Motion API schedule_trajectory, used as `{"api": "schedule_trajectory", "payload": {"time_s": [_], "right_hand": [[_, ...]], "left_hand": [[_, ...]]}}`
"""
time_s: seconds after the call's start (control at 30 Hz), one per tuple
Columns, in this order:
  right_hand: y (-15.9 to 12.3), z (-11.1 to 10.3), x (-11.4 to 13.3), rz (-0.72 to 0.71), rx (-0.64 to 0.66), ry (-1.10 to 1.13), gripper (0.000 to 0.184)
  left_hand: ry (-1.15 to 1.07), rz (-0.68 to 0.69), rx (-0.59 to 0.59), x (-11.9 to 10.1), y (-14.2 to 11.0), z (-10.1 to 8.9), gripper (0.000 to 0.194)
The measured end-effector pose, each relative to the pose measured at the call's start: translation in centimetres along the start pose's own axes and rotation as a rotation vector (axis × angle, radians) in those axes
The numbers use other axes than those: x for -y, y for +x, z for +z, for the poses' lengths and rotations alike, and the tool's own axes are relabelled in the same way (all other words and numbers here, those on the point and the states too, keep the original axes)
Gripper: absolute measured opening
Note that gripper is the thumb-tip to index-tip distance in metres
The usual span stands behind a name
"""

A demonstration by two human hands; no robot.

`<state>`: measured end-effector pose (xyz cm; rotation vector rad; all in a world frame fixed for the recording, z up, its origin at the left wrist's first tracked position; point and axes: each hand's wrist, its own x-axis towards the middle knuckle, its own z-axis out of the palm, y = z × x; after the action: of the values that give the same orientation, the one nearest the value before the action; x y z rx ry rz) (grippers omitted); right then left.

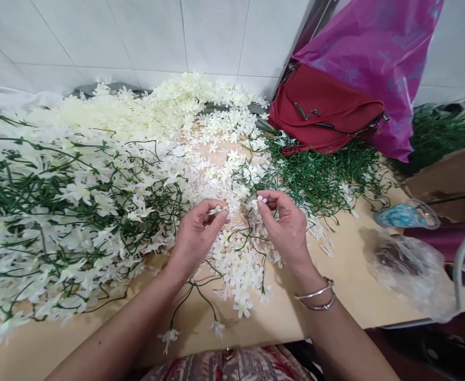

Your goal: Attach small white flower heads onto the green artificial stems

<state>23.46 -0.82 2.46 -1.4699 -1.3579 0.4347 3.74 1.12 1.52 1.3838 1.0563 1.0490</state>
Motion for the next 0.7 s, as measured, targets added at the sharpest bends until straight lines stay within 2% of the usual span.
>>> {"api": "schedule_trajectory", "payload": {"time_s": [0.1, 0.2, 0.27, 0.33, 0.43, 0.57, 0.7], "right_hand": [[0.2, -0.3, -0.1, -0.002, -0.005, -0.02, 0.014], [0.3, -0.5, -0.2, -0.009, -0.015, -0.014, 0.015], [0.3, -0.7, -0.1, -0.015, -0.025, -0.014, 0.015], [0.3, -0.8, 0.0, -0.016, -0.031, -0.022, 0.014], [0.4, -1.0, 0.3, -0.019, -0.034, -0.027, 0.014], [0.4, -1.1, 0.3, -0.036, -0.028, -0.041, 0.014], [0.5, -1.3, 0.1, -0.054, -0.024, -0.033, 0.012]], "left_hand": [[0.2, 0.094, 0.087, -0.4, -0.2, -0.1, 0.011], [0.433, 0.245, 0.157, -1.1, -0.3, -0.1, 0.01], [0.576, 0.342, 0.15, -1.6, -0.2, -0.1, 0.011], [0.668, 0.393, 0.096, -2.0, 0.1, -0.2, 0.017], [0.75, 0.354, 0.012, -2.4, 1.7, 0.1, 0.022], [0.887, 0.348, -0.117, -2.1, 5.7, 1.5, 0.014], [0.991, 0.239, -0.105, -1.4, 8.9, 2.6, 0.01]]}}
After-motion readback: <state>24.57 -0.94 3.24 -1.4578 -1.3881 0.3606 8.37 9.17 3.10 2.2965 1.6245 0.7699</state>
